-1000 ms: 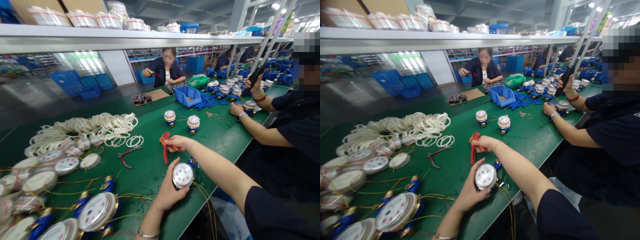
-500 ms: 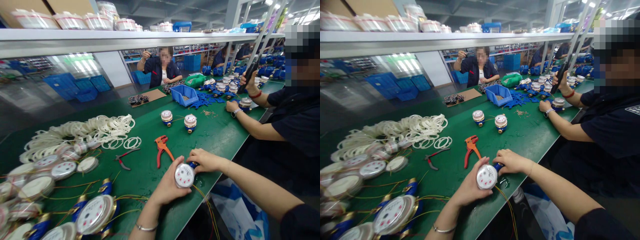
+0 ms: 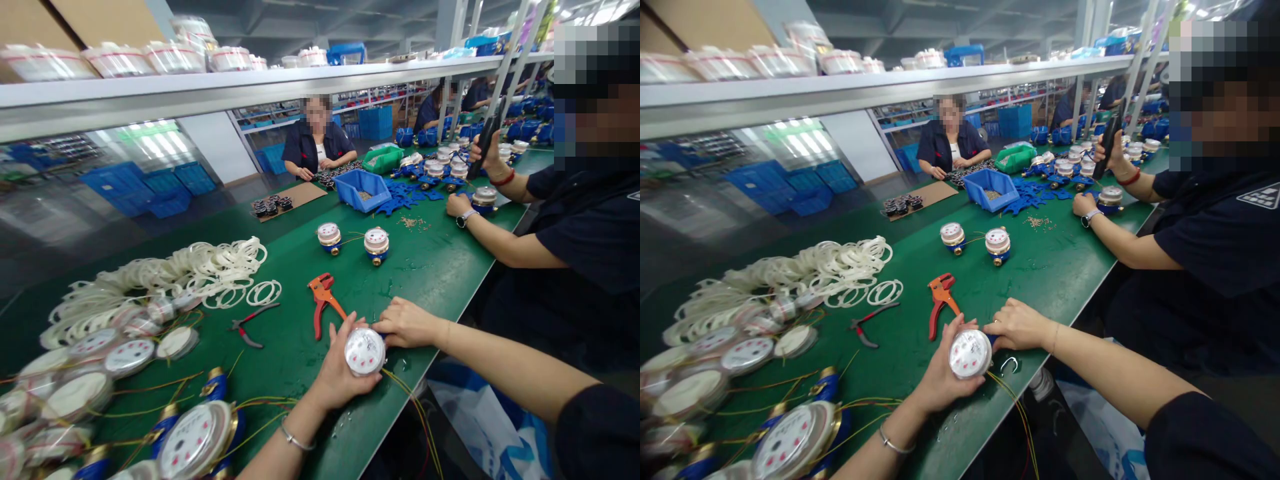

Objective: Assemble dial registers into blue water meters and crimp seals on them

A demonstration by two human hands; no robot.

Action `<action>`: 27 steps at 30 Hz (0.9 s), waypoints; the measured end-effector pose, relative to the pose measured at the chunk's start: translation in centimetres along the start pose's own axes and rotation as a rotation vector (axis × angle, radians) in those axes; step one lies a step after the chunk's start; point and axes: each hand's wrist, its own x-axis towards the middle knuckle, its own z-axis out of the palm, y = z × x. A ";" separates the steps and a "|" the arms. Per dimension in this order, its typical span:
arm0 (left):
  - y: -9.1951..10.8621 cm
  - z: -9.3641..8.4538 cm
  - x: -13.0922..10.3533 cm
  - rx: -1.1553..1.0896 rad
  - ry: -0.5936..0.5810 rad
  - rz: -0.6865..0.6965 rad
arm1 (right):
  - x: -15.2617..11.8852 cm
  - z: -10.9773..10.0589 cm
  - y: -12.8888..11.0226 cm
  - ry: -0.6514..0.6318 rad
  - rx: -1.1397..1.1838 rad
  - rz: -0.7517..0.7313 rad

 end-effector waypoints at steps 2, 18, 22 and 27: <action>0.0 0.1 -0.1 0.033 0.005 0.008 | -0.4 0.1 -0.4 0.016 -0.012 0.034; 2.7 3.7 -0.9 0.345 0.381 -0.134 | -3.4 2.2 -4.6 0.270 0.125 0.477; 3.1 4.4 -0.8 0.294 0.441 -0.217 | -3.8 2.0 -5.8 0.305 0.149 0.545; 3.8 5.3 -0.9 0.261 0.519 -0.266 | -4.1 2.2 -7.8 0.346 0.164 0.639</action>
